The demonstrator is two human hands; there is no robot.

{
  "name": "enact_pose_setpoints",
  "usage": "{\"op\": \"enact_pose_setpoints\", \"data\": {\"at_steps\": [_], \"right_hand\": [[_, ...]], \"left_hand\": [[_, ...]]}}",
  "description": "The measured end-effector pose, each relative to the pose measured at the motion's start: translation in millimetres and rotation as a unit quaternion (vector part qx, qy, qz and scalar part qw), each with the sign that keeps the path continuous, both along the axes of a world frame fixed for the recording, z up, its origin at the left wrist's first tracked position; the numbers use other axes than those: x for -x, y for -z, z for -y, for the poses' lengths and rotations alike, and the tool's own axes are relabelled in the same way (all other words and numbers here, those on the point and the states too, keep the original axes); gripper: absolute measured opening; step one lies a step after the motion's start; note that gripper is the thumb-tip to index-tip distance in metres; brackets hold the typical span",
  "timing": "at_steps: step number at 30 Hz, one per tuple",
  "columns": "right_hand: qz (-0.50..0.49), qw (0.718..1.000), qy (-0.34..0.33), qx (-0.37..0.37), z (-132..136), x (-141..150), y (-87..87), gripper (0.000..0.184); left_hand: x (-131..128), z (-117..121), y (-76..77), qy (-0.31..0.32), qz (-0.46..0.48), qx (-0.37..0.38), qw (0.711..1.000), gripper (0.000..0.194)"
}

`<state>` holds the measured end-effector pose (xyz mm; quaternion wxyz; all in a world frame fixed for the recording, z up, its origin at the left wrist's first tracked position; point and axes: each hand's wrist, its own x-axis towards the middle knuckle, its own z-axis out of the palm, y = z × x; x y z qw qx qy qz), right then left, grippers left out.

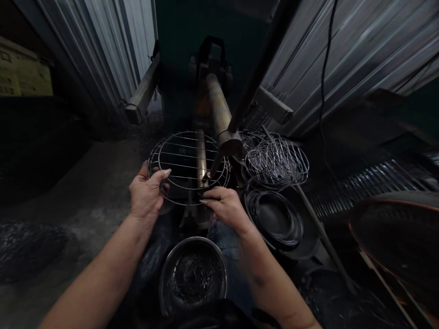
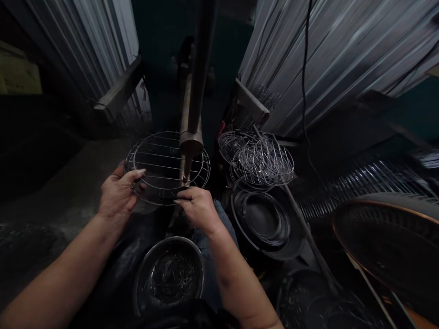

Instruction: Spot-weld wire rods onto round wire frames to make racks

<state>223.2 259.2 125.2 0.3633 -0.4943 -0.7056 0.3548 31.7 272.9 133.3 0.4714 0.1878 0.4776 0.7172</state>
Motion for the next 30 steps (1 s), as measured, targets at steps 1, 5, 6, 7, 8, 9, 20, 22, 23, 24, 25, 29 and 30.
{"op": "enact_pose_setpoints", "data": {"at_steps": [1,5,6,7,8,9,20,22,23,24,25,29,30], "right_hand": [[-0.006,1.0,0.004,0.004,-1,0,2.3,0.008],[-0.089,0.993,0.076,0.031,0,4,12.5,0.016],[-0.115,0.988,0.096,0.036,2,6,14.5,0.018],[-0.139,0.983,0.113,0.04,4,8,16.2,0.02],[-0.158,0.978,0.128,0.041,6,10,17.7,0.022],[-0.173,0.974,0.139,0.041,7,11,19.2,0.023],[-0.238,0.955,0.178,0.015,6,17,32.3,0.021],[-0.246,0.953,0.179,0.011,6,19,31.0,0.019],[-0.249,0.952,0.179,0.008,5,20,30.2,0.017],[-0.249,0.951,0.181,0.002,5,20,29.6,0.016],[-0.247,0.952,0.183,-0.005,5,21,29.1,0.015],[-0.22,0.955,0.197,-0.037,4,22,29.6,0.013],[-0.215,0.955,0.198,-0.043,3,22,29.9,0.013]], "left_hand": [[0,-1,0.4,0.0,-0.001,-0.001,1.0,0.041],[0,-3,-0.1,-0.001,-0.001,0.001,1.0,0.04],[0,-4,-0.3,-0.001,-0.001,0.002,1.0,0.04],[1,-4,-0.3,-0.001,-0.002,0.001,1.0,0.039],[1,-4,-0.1,0.001,-0.003,-0.002,1.0,0.039],[2,-4,0.3,0.003,-0.005,-0.006,1.0,0.04],[6,-14,4.9,0.008,-0.003,0.017,1.0,0.043],[7,-17,5.4,0.006,-0.001,0.026,1.0,0.043],[8,-18,5.8,0.007,0.001,0.03,1.0,0.043],[8,-19,6.2,0.009,0.002,0.032,0.999,0.043],[9,-20,6.7,0.011,0.004,0.032,0.999,0.043],[9,-25,8.2,0.017,0.013,0.019,1.0,0.042],[9,-27,8.3,0.018,0.015,0.018,1.0,0.042]]}}
